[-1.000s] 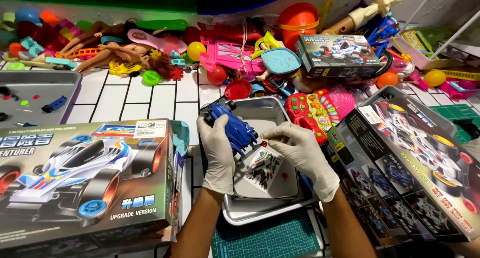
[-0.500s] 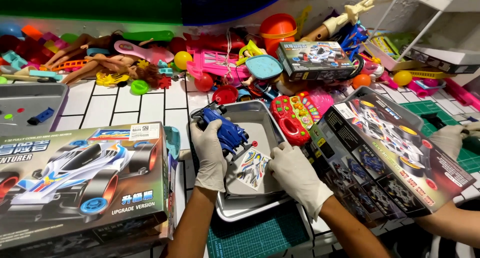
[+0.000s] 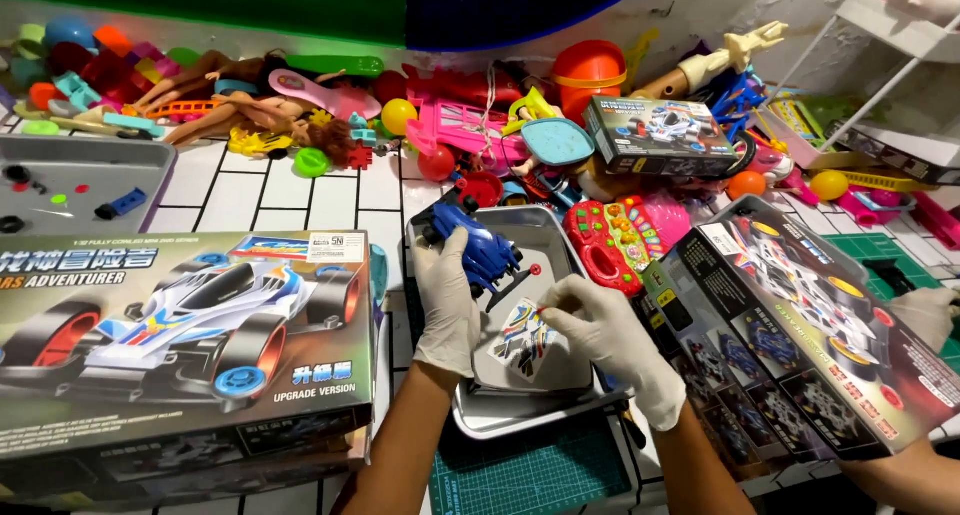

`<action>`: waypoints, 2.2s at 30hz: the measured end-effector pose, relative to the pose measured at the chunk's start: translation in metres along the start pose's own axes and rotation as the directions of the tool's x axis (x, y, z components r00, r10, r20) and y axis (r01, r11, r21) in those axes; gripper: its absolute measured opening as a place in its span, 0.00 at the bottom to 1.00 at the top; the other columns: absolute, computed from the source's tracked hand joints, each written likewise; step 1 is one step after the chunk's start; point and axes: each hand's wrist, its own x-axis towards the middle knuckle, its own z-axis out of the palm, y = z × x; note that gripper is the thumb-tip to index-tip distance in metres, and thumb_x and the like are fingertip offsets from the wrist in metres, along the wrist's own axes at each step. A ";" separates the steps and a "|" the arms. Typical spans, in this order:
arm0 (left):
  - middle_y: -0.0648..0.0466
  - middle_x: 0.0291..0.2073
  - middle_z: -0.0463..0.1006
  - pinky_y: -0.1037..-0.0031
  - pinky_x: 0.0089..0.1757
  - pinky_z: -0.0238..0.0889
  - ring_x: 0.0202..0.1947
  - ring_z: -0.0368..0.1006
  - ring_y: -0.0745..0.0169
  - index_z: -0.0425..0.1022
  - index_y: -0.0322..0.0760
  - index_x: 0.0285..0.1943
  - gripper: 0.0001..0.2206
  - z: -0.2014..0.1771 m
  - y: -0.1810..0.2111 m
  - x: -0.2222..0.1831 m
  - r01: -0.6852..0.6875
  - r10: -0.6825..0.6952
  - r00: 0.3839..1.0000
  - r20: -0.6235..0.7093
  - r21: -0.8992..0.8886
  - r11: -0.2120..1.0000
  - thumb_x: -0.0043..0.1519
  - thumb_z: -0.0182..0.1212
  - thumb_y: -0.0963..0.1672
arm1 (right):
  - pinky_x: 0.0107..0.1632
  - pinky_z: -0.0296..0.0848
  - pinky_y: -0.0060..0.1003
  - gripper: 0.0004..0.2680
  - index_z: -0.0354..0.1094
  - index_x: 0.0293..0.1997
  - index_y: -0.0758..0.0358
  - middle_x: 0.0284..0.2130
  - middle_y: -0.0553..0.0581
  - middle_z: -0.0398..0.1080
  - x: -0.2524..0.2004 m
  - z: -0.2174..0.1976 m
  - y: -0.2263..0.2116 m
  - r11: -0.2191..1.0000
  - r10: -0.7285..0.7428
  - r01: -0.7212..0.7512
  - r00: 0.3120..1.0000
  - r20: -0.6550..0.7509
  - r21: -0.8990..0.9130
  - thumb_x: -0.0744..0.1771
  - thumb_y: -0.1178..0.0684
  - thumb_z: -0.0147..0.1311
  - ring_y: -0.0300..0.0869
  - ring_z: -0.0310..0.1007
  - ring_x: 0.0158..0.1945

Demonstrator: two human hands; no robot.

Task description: Assembling a small plastic toy car by fitting the chassis and body parts together.

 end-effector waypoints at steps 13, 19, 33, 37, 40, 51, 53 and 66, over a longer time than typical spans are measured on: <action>0.56 0.52 0.74 0.66 0.47 0.71 0.50 0.69 0.64 0.65 0.43 0.70 0.33 -0.013 -0.055 0.033 0.059 -0.055 0.979 0.194 -0.011 0.998 0.54 0.71 0.38 | 0.48 0.75 0.38 0.06 0.75 0.42 0.60 0.30 0.54 0.76 0.040 0.011 0.007 0.912 0.015 0.010 0.998 -0.057 0.409 0.64 0.58 0.65 0.38 0.75 0.38; 0.48 0.49 0.77 0.65 0.32 0.77 0.38 0.69 0.59 0.63 0.33 0.68 0.32 -0.014 -0.051 0.038 -0.034 0.035 0.977 0.209 -0.010 0.999 0.53 0.71 0.36 | 0.46 0.74 0.34 0.07 0.74 0.42 0.63 0.32 0.53 0.75 0.038 0.007 0.010 0.842 0.026 -0.006 0.999 -0.030 0.539 0.64 0.59 0.66 0.36 0.73 0.38; 0.56 0.50 0.78 0.75 0.31 0.81 0.37 0.74 0.68 0.64 0.45 0.65 0.31 -0.001 -0.041 0.020 -0.114 0.084 0.982 0.170 0.173 0.978 0.54 0.73 0.39 | 0.41 0.72 0.29 0.03 0.77 0.38 0.61 0.27 0.48 0.72 0.036 0.016 0.025 0.822 0.057 -0.067 0.998 0.037 0.566 0.64 0.59 0.65 0.34 0.69 0.34; 0.53 0.50 0.78 0.72 0.31 0.81 0.38 0.75 0.65 0.64 0.44 0.65 0.31 -0.003 -0.041 0.019 -0.111 0.079 0.979 0.189 0.168 0.979 0.53 0.74 0.38 | 0.39 0.71 0.28 0.02 0.77 0.36 0.61 0.25 0.48 0.72 0.034 0.013 0.016 0.841 0.070 -0.078 0.997 0.034 0.536 0.64 0.59 0.66 0.33 0.69 0.32; 0.54 0.50 0.79 0.73 0.33 0.81 0.39 0.75 0.65 0.65 0.46 0.64 0.31 -0.006 -0.043 0.025 -0.134 0.101 0.978 0.184 0.178 0.975 0.53 0.75 0.39 | 0.37 0.71 0.30 0.02 0.77 0.35 0.61 0.23 0.50 0.71 0.033 0.012 0.010 0.889 0.057 -0.048 0.998 -0.007 0.456 0.63 0.59 0.66 0.34 0.69 0.31; 0.51 0.54 0.76 0.69 0.41 0.78 0.50 0.72 0.61 0.61 0.46 0.68 0.33 -0.009 -0.048 0.028 -0.155 0.119 0.978 0.170 0.216 0.964 0.53 0.74 0.39 | 0.41 0.75 0.34 0.04 0.79 0.36 0.54 0.26 0.52 0.78 0.034 0.021 0.015 0.955 0.127 -0.101 0.989 -0.075 0.277 0.62 0.53 0.67 0.36 0.75 0.33; 0.50 0.52 0.77 0.67 0.39 0.79 0.50 0.73 0.59 0.62 0.46 0.67 0.32 -0.011 -0.050 0.031 -0.179 0.149 0.976 0.161 0.195 0.964 0.53 0.74 0.39 | 0.41 0.75 0.34 0.04 0.78 0.36 0.56 0.26 0.54 0.77 0.033 0.020 0.014 0.952 0.027 0.015 0.991 -0.131 0.306 0.62 0.55 0.67 0.37 0.75 0.32; 0.50 0.47 0.78 0.69 0.35 0.78 0.46 0.74 0.60 0.64 0.44 0.60 0.27 -0.018 -0.051 0.033 -0.201 0.192 0.979 0.065 0.208 0.957 0.53 0.74 0.40 | 0.41 0.76 0.36 0.06 0.75 0.40 0.55 0.32 0.49 0.75 0.033 0.033 0.023 0.732 -0.675 0.641 0.636 -0.374 -0.231 0.64 0.62 0.64 0.45 0.76 0.35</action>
